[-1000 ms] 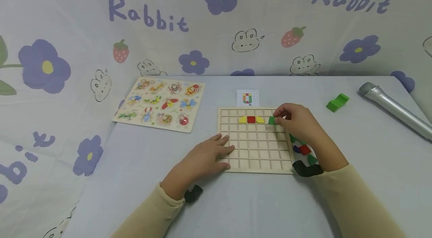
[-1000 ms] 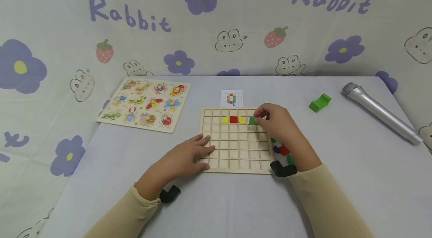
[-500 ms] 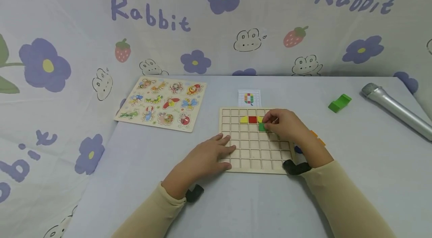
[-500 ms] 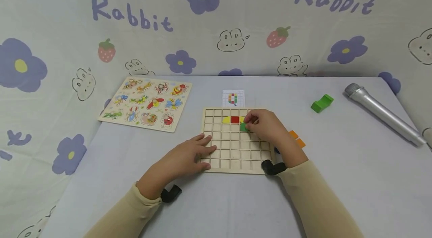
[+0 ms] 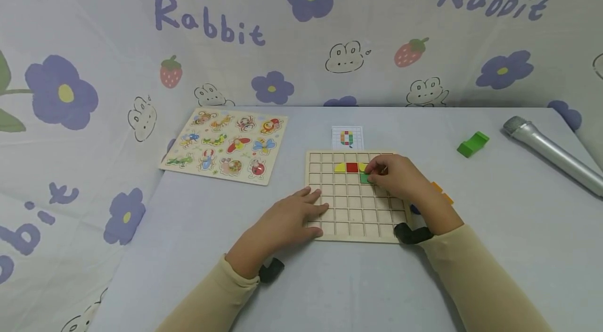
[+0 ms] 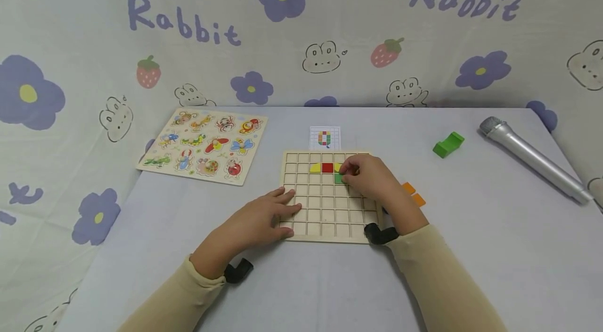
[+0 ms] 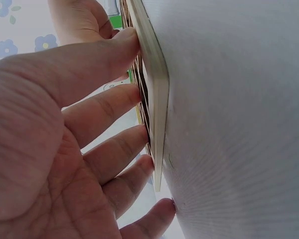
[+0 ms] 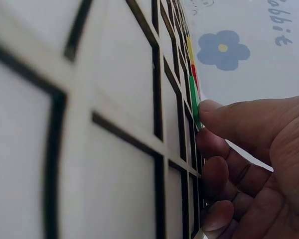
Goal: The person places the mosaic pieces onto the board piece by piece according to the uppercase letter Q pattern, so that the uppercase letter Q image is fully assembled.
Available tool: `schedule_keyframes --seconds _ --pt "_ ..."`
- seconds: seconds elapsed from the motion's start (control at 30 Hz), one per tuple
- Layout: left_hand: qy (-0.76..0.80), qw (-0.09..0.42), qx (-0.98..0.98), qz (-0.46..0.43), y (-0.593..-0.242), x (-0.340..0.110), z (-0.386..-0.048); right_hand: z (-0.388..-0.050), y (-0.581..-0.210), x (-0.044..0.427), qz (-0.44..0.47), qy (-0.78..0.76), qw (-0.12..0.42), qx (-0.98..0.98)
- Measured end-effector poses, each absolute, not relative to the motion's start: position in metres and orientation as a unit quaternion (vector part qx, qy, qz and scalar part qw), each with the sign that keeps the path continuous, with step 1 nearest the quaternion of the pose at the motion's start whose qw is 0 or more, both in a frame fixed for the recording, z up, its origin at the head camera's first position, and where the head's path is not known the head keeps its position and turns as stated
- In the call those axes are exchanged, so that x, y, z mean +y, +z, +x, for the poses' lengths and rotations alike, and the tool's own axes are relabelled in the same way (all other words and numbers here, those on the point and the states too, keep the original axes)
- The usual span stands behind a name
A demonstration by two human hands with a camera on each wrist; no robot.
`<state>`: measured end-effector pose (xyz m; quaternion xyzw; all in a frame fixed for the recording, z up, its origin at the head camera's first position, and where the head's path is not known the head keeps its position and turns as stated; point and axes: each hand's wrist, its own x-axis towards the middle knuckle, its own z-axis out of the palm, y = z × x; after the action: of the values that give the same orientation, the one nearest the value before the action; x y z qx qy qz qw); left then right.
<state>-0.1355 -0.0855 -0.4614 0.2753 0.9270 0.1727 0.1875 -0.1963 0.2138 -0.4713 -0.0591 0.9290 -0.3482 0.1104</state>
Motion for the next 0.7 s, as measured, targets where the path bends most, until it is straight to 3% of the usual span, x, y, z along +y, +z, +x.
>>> schedule_keyframes --seconds 0.2,0.43,0.7 --pt "0.172 0.192 0.927 0.273 -0.459 -0.085 -0.135 -0.192 -0.448 0.232 -0.026 -0.359 0.094 0.928" --pt "0.169 0.189 0.927 0.276 -0.462 -0.086 -0.135 -0.172 -0.409 0.285 0.008 -0.340 0.036 0.940" --pt "0.170 0.188 0.926 0.278 -0.463 -0.084 -0.135 -0.149 -0.436 0.317 -0.028 -0.292 0.123 0.948"
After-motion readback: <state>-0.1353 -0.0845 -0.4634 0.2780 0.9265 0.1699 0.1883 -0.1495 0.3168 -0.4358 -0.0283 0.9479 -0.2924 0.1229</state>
